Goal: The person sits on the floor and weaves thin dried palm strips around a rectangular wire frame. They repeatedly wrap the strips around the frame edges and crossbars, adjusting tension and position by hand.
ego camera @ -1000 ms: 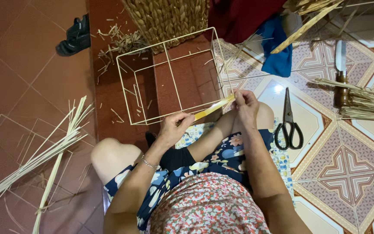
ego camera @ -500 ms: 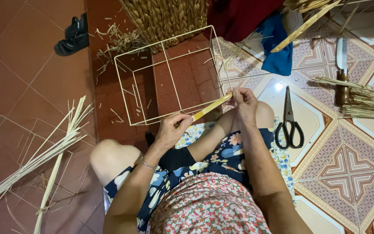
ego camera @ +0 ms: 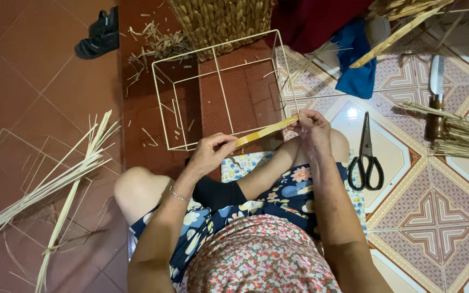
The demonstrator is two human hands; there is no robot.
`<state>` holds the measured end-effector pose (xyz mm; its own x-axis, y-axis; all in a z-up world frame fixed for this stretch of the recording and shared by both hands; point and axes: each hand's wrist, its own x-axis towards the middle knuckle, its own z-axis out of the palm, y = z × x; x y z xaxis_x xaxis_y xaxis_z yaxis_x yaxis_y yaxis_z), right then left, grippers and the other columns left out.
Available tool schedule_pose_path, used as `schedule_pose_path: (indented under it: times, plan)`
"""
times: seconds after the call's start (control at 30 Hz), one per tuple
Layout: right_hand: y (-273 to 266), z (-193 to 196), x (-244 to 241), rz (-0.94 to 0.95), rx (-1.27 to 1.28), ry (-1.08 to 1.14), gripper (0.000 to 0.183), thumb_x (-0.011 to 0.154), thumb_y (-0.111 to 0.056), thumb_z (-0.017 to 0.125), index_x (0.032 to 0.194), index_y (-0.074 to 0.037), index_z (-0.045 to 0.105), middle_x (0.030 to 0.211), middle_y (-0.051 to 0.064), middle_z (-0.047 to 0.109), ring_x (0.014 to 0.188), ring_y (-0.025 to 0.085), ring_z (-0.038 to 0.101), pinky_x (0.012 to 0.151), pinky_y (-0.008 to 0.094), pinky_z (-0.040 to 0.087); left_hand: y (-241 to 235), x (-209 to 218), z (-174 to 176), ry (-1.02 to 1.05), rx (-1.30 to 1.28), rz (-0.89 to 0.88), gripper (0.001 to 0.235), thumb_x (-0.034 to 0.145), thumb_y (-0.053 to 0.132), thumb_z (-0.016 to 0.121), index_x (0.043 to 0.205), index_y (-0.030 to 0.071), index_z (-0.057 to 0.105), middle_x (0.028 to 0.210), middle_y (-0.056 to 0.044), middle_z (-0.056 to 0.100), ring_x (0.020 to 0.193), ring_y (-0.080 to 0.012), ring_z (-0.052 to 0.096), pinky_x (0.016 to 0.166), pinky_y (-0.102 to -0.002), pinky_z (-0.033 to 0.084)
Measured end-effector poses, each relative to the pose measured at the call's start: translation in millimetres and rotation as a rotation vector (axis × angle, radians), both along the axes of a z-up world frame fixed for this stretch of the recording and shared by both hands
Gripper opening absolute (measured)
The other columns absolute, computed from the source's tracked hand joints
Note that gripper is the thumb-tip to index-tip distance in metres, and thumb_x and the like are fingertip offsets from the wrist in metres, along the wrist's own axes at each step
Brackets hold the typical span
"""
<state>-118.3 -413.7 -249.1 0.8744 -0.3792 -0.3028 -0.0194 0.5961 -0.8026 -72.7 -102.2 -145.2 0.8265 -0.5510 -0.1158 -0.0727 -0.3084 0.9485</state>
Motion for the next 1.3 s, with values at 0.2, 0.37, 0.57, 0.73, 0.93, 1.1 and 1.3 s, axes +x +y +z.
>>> schedule_pose_path:
  times: [0.2,0.37,0.57,0.73,0.93,1.1,1.3]
  plan:
    - [5,5,1,-0.066,-0.089,0.026,0.015,0.096,-0.003,0.066,0.111,-0.004,0.060,0.087,0.011,0.069,0.073,0.021,0.070,0.071,0.040,0.063,-1,-2,-3,-0.061,0.058,0.025,0.023,0.096,0.018,0.069,0.111,0.001,0.076,0.088,-0.005,0.070,0.080,-0.0105,0.065,0.070,-0.027,0.051]
    - [13,0,-2,-0.035,-0.356,0.050,0.020,0.105,-0.017,0.065,0.106,0.003,0.068,0.090,0.011,0.072,0.075,0.017,0.071,0.074,0.032,0.062,-3,-2,-5,-0.049,0.066,0.057,0.023,0.097,0.020,0.069,0.111,0.002,0.076,0.085,-0.004,0.068,0.078,-0.0104,0.063,0.068,-0.027,0.050]
    - [10,-3,-2,0.032,-0.373,0.024,0.020,0.104,-0.020,0.065,0.103,0.001,0.067,0.089,0.008,0.071,0.078,0.015,0.072,0.076,0.029,0.061,-5,-3,-7,-0.077,0.057,0.060,0.024,0.096,0.020,0.070,0.110,0.001,0.077,0.087,-0.005,0.070,0.080,-0.0106,0.064,0.069,-0.027,0.050]
    - [10,-6,0,0.019,-0.364,0.029,0.015,0.102,-0.015,0.068,0.100,0.000,0.067,0.084,0.006,0.068,0.075,0.014,0.069,0.072,0.028,0.060,2,2,-7,0.112,0.111,0.045,0.024,0.095,0.022,0.069,0.108,0.004,0.077,0.084,-0.004,0.076,0.074,-0.0089,0.067,0.064,-0.028,0.054]
    - [5,-11,1,-0.011,-0.407,0.038,0.014,0.103,-0.014,0.069,0.098,0.000,0.067,0.084,0.006,0.069,0.073,0.015,0.068,0.071,0.029,0.060,29,15,-9,0.077,0.175,-0.017,0.022,0.092,0.021,0.071,0.101,0.002,0.078,0.081,-0.004,0.076,0.071,-0.0075,0.071,0.062,-0.025,0.056]
    - [0,-15,0,-0.002,-0.404,0.029,0.015,0.104,-0.013,0.070,0.097,-0.001,0.065,0.083,0.007,0.069,0.072,0.016,0.070,0.071,0.030,0.061,85,25,-7,0.296,0.053,0.014,0.021,0.096,0.020,0.069,0.096,0.001,0.077,0.073,-0.006,0.072,0.062,-0.0084,0.065,0.058,-0.024,0.053]
    - [-7,-14,0,0.039,-0.495,0.048,0.015,0.107,-0.014,0.068,0.100,-0.001,0.064,0.084,0.007,0.068,0.074,0.018,0.071,0.072,0.030,0.060,147,33,10,0.372,0.029,0.072,0.017,0.093,0.017,0.071,0.095,0.001,0.075,0.071,-0.005,0.072,0.059,-0.0078,0.064,0.052,-0.022,0.049]
